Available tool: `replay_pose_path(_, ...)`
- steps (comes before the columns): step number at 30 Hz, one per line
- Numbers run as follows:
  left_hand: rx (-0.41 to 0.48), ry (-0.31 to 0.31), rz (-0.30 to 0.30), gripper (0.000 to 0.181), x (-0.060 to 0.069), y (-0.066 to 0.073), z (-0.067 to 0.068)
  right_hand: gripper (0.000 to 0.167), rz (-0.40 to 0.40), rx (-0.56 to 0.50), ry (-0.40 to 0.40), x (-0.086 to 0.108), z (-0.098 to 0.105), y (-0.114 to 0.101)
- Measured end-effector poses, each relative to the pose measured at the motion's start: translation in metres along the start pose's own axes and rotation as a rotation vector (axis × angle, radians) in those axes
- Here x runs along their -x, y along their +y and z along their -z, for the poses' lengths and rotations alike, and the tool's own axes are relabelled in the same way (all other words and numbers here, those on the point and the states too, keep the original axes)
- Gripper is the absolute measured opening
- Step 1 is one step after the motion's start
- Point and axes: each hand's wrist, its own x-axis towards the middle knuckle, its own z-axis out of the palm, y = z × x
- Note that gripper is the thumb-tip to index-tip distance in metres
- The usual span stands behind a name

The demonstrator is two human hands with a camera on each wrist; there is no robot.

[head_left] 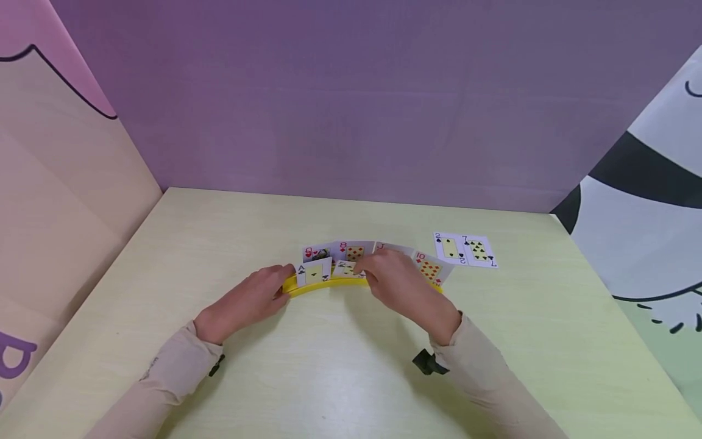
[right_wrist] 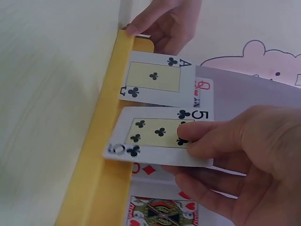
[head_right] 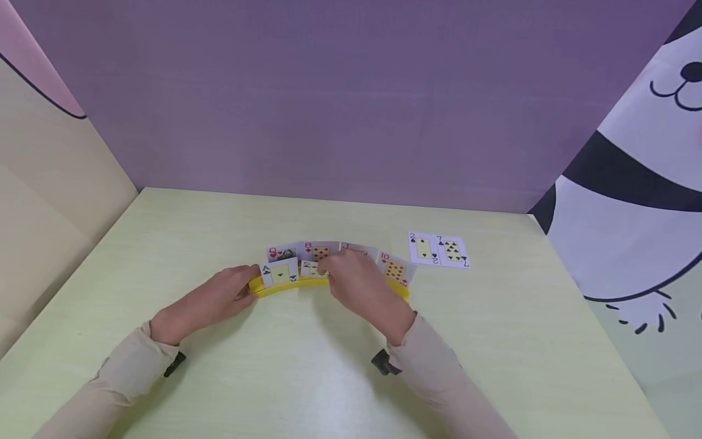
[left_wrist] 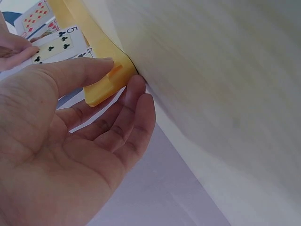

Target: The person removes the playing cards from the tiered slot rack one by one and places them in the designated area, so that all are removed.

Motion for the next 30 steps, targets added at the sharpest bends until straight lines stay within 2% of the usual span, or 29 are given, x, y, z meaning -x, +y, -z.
replay_pose_path(5, 0.011, -0.007, 0.010, 0.026, 0.001, 0.001, 0.000, 0.026, 0.011, -0.035, 0.015, 0.010, 0.014, -0.002)
replay_pose_path(9, 0.018, -0.013, 0.012, 0.026, 0.003, 0.000, -0.001, 0.025, 0.017, -0.111, 0.060, 0.020, 0.026, 0.000)
replay_pose_path(15, 0.019, -0.001, 0.011, 0.026, 0.002, 0.000, -0.001, 0.021, 0.035, -0.225, 0.266, 0.032, 0.046, 0.010)
replay_pose_path(20, 0.020, -0.007, 0.020, 0.028, 0.001, -0.001, -0.002, 0.015, 0.046, -0.212, 0.411, 0.041, 0.057, 0.023)
replay_pose_path(30, 0.022, -0.001, 0.008, 0.028, 0.002, 0.001, -0.002, 0.025, 0.010, -0.215, 0.470, 0.052, 0.073, 0.045)
